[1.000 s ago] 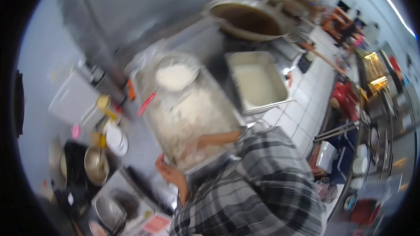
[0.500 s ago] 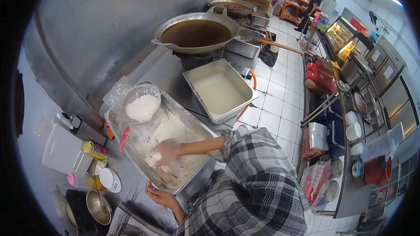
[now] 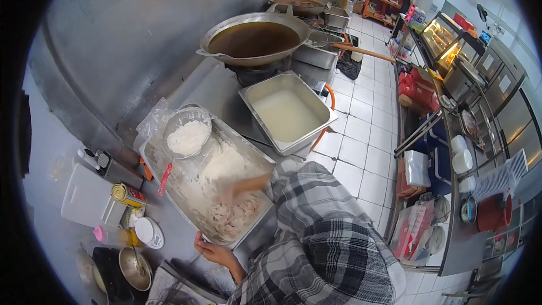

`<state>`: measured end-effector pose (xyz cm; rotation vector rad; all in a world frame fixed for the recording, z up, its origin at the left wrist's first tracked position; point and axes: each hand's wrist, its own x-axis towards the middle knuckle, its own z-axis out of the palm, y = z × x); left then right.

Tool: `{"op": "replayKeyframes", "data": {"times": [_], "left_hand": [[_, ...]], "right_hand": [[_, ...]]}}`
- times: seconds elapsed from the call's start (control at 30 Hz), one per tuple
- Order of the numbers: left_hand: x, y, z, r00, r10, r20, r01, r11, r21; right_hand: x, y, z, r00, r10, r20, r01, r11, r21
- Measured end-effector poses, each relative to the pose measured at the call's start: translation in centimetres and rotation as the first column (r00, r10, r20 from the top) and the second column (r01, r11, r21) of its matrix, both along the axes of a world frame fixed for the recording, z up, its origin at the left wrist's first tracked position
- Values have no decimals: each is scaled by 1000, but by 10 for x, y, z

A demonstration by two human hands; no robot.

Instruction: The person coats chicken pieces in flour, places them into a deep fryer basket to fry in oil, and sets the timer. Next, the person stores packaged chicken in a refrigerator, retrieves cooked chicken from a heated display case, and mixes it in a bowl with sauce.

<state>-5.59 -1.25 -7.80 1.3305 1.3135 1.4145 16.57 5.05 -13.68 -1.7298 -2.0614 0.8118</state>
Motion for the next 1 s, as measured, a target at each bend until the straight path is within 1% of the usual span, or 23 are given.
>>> {"op": "replayKeyframes", "data": {"times": [0.03,0.1,0.2,0.23,0.33,0.43,0.5,0.53,0.57,0.6,0.63,0.7,0.73,0.8,0.87,0.93,1.0], "left_hand": [[0,3,-4,999,6,36,-6,1000,-3],[3,2,6,1000,24,12,-24,999,-25],[3,-2,15,999,26,-44,-27,999,-24],[4,-3,15,998,26,-61,-27,1000,-16],[3,-1,10,999,21,-34,-19,998,52],[3,-4,12,999,21,-33,-21,1000,-16],[3,-2,13,1000,20,-6,-20,1000,-18],[4,-3,15,1000,21,-4,-21,1000,-19],[3,-3,16,1000,22,-8,-22,1000,-19],[3,-2,16,1000,18,-17,-18,1000,-17],[2,-2,15,1000,-2,-15,1,999,-33],[3,-1,11,999,21,-37,-20,999,27],[2,-1,9,998,30,-51,-27,998,52],[1,-1,8,1000,8,-27,-7,1000,23],[4,0,7,1000,-1,-10,2,1000,7],[2,-1,3,999,25,-34,-25,1000,0],[1,0,4,998,11,-60,-6,996,84]], "right_hand": [[-12,-4,-5,996,-16,-90,9,997,-80],[-34,-22,1,970,-38,-239,-15,976,-216],[-49,-40,6,931,-14,-364,-111,941,-320],[-52,-42,6,923,-11,-384,-129,932,-338],[-57,-44,6,901,1,-434,-181,910,-373],[-62,-40,11,884,18,-467,-209,909,-361],[-62,-36,22,883,27,-469,-204,922,-330],[-62,-34,31,891,12,-455,-172,934,-313],[-60,-33,39,906,-13,-422,-120,950,-287],[-60,-31,54,926,-107,-361,1,960,-281],[-53,-23,52,933,-123,-339,44,972,-232],[-42,-13,41,929,-186,-320,145,979,-146],[-42,-9,42,938,-226,-264,208,973,-94],[-29,-3,49,942,-305,-138,310,951,9],[-29,-14,112,929,-309,-206,309,951,-31],[-25,-11,108,894,-397,-205,401,916,-25],[-16,4,73,948,-306,-92,309,951,23]]}}
